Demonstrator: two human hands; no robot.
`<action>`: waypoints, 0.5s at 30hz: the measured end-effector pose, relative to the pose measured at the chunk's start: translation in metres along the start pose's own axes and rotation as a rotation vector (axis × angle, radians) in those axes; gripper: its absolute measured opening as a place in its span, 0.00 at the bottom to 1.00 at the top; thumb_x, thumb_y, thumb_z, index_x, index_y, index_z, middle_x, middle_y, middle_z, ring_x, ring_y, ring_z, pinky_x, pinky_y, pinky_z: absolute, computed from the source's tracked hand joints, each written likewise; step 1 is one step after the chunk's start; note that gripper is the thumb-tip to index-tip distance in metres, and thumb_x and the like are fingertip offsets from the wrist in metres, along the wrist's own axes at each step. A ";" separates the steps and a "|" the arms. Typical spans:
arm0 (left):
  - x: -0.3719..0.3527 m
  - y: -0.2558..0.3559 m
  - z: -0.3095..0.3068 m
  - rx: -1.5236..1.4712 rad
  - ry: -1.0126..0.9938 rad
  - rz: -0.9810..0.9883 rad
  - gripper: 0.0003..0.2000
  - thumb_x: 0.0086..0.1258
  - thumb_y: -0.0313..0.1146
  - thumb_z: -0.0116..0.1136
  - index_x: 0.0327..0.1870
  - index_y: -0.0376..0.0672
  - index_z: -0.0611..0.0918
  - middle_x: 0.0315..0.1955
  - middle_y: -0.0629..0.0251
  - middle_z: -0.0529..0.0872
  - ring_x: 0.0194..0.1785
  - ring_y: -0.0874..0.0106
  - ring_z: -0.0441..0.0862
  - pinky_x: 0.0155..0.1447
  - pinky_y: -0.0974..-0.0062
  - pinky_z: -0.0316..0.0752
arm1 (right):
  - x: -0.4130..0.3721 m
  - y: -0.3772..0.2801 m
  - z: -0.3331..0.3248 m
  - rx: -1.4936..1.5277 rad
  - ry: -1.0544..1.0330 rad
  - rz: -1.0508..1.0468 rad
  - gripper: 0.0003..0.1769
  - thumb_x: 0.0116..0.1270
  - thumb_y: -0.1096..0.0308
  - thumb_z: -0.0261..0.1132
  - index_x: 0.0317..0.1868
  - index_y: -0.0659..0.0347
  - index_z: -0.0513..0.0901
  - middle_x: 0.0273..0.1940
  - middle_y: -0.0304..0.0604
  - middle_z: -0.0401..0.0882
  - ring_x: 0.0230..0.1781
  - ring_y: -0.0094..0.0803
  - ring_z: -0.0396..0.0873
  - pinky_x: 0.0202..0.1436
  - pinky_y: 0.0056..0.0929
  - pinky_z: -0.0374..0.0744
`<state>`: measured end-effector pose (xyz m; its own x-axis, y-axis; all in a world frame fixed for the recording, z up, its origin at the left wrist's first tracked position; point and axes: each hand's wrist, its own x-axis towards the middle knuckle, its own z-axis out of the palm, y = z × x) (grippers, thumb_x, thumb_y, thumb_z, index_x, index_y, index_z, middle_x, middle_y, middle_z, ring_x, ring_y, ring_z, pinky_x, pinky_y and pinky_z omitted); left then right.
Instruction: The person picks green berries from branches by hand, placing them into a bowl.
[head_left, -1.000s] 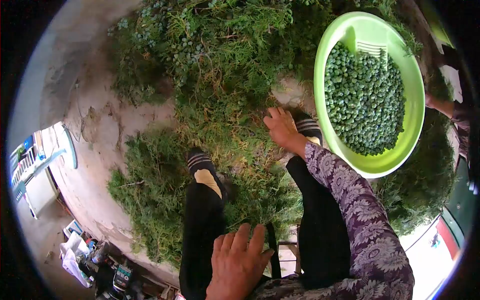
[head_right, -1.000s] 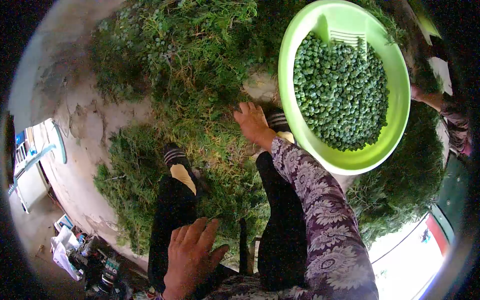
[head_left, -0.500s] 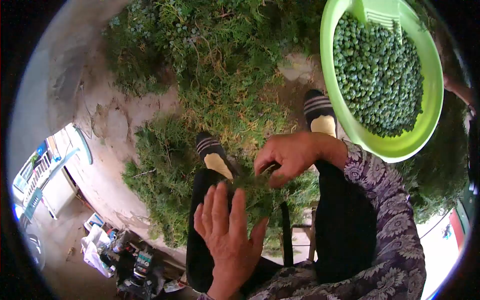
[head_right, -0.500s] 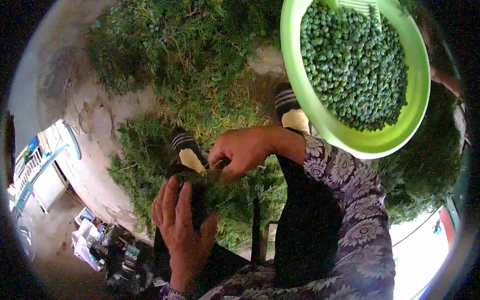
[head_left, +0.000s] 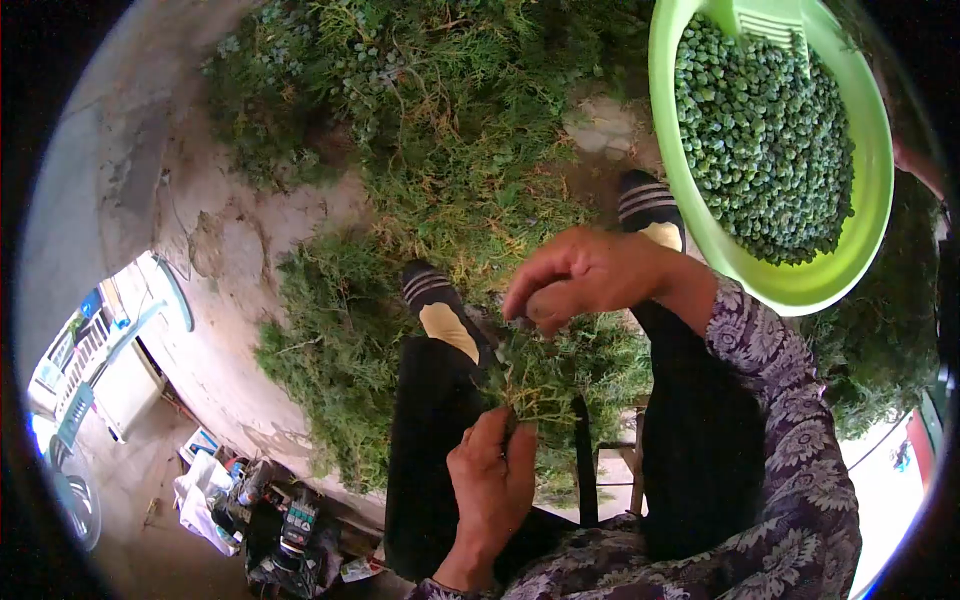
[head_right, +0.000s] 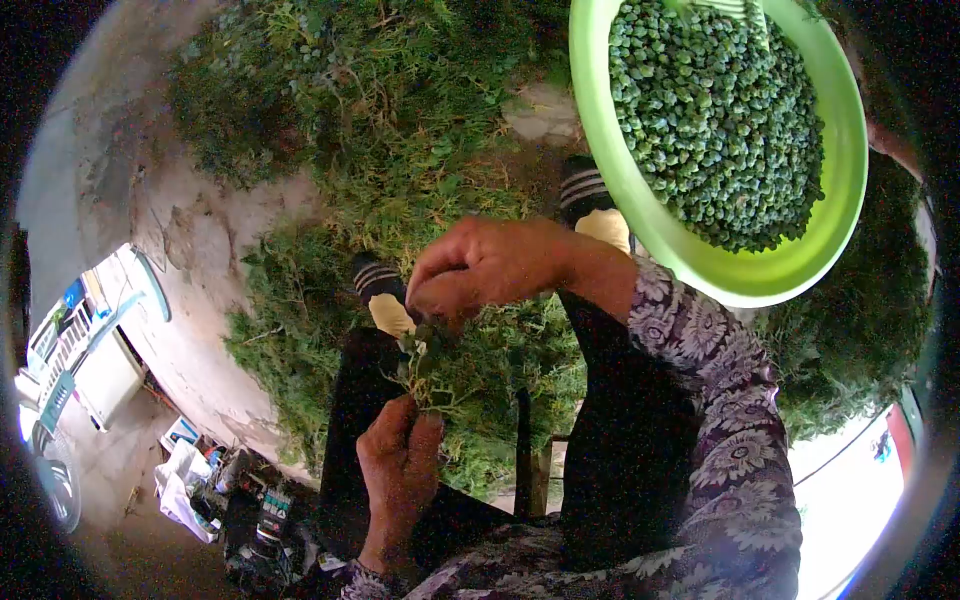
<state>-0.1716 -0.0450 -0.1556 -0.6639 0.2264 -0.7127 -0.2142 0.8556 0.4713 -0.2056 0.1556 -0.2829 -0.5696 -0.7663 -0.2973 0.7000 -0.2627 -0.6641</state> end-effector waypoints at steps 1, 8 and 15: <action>0.000 0.000 0.000 0.003 0.028 0.005 0.06 0.56 0.27 0.55 0.33 0.37 0.75 0.22 0.56 0.77 0.27 0.56 0.73 0.32 0.62 0.68 | -0.002 0.004 -0.002 -0.009 0.081 -0.087 0.14 0.60 0.67 0.59 0.45 0.65 0.76 0.36 0.39 0.78 0.37 0.20 0.75 0.41 0.21 0.75; -0.002 -0.001 0.001 0.122 0.076 0.073 0.07 0.56 0.27 0.55 0.34 0.38 0.74 0.23 0.57 0.77 0.28 0.56 0.73 0.33 0.64 0.68 | 0.005 0.005 0.004 -0.094 0.100 -0.217 0.18 0.56 0.68 0.64 0.46 0.65 0.76 0.38 0.39 0.77 0.38 0.20 0.75 0.42 0.21 0.74; -0.003 0.001 0.001 0.230 0.090 0.163 0.10 0.55 0.27 0.54 0.38 0.37 0.75 0.24 0.57 0.78 0.29 0.59 0.76 0.34 0.67 0.70 | 0.016 0.011 0.013 -0.119 -0.078 -0.319 0.18 0.55 0.66 0.65 0.44 0.66 0.76 0.38 0.41 0.78 0.38 0.22 0.74 0.43 0.24 0.73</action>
<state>-0.1689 -0.0440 -0.1538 -0.7396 0.3355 -0.5834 0.0611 0.8968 0.4382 -0.2009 0.1330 -0.2861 -0.7140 -0.7001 -0.0115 0.4342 -0.4298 -0.7917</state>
